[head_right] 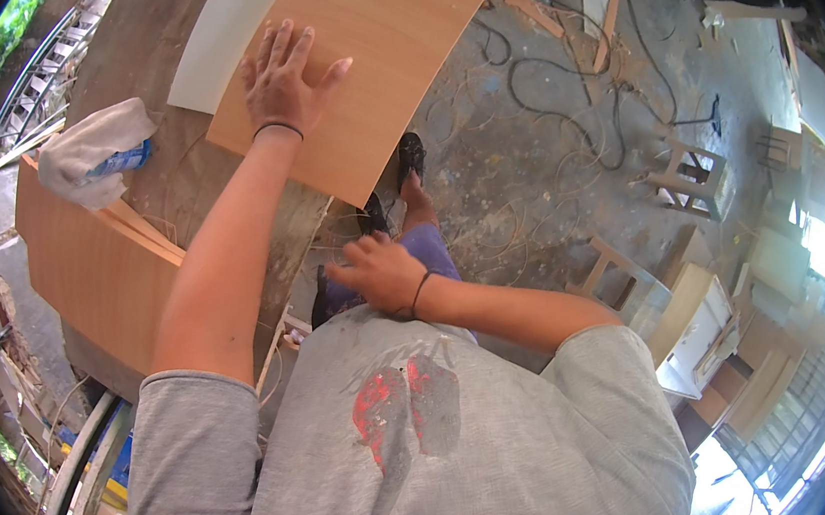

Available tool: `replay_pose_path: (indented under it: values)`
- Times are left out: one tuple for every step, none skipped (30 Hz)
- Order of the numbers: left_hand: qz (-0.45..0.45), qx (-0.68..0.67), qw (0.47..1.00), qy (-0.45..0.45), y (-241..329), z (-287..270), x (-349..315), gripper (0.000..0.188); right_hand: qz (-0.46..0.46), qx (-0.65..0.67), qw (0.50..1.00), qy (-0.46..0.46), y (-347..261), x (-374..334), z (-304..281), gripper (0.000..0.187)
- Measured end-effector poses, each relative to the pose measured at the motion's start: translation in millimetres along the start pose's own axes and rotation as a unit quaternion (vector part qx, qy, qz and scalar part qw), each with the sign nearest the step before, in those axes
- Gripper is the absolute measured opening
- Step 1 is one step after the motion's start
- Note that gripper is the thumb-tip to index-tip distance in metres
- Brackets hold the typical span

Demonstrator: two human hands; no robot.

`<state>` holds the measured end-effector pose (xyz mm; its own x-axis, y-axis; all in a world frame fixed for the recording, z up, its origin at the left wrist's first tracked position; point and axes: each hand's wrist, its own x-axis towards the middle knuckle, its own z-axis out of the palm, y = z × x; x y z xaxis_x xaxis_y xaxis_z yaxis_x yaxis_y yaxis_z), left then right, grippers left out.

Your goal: The person applies adhesive edging to the side of a wood panel by hand, uses a small block to press it down, trims the excess edging using a blade, and then wipes the panel with a cloth and liquid.

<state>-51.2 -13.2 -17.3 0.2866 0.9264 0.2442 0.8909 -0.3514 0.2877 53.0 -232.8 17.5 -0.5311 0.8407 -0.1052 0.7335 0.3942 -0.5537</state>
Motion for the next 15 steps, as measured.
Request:
replay_pose_path:
  values:
    - [0.002, -0.003, 1.0, 0.002, 1.4, 1.4, 0.3, 0.072, 0.009, -0.014, 0.999, 0.032, 9.0, 3.2, -7.7, 0.037]
    - [-0.001, -0.001, 1.0, 0.006, 0.3, 2.4, 0.8, 0.072, 0.016, -0.027, 0.997, 0.065, 18.3, 7.9, -15.4, 0.038]
    - [-0.006, 0.0, 1.0, 0.002, -2.9, 1.5, -2.8, 0.072, 0.045, -0.055, 0.988, 0.139, 44.6, 21.0, -35.0, 0.039]
    - [-0.012, -0.001, 1.0, -0.001, -5.6, -1.5, -4.3, 0.072, 0.125, -0.068, 0.983, 0.119, 64.8, 37.3, -63.3, 0.038]
    - [-0.012, -0.005, 1.0, -0.002, -4.9, -2.8, -2.9, 0.072, 0.207, -0.087, 0.969, 0.101, 78.6, 46.3, -85.2, 0.038]
    - [-0.011, -0.005, 1.0, -0.001, -3.2, -1.9, -2.0, 0.071, 0.202, -0.114, 0.967, 0.11, 83.3, 43.4, -87.6, 0.038]
    - [-0.009, -0.005, 1.0, -0.001, -1.6, -0.8, -2.0, 0.071, 0.196, -0.14, 0.963, 0.119, 86.2, 40.9, -88.2, 0.037]
    - [-0.009, -0.003, 1.0, 0.002, -1.7, 1.1, 0.2, 0.071, 0.188, -0.166, 0.96, 0.128, 89.1, 42.2, -86.1, 0.037]
    - [-0.011, -0.008, 1.0, 0.006, -3.0, 2.5, -1.5, 0.071, 0.136, -0.138, 0.974, 0.115, 74.8, 38.2, -74.5, 0.038]
    - [-0.012, -0.012, 1.0, 0.011, -4.7, 3.7, -3.0, 0.07, 0.084, -0.11, 0.985, 0.101, 48.9, 29.2, -55.8, 0.04]
    - [-0.007, -0.022, 1.0, 0.017, -2.6, 5.6, -1.9, 0.07, 0.066, -0.091, 0.992, 0.065, 17.2, 13.7, -23.7, 0.042]
    - [-0.007, -0.019, 1.0, 0.017, -2.7, 5.2, -1.4, 0.07, 0.054, -0.069, 0.995, 0.044, 2.5, 4.9, -8.2, 0.043]
    - [-0.002, -0.02, 1.0, 0.016, -0.4, 5.3, -0.8, 0.07, 0.045, -0.046, 0.998, 0.023, -11.9, -4.2, 6.6, 0.044]
    - [-0.006, -0.014, 1.0, 0.019, -1.9, 3.7, 0.0, 0.07, 0.035, -0.021, 0.999, 0.015, -15.7, -2.7, 4.6, 0.044]
    - [-0.007, -0.014, 1.0, 0.016, -2.1, 2.7, 1.5, 0.071, 0.025, 0.004, 1.0, 0.006, -18.1, 0.7, 0.7, 0.045]
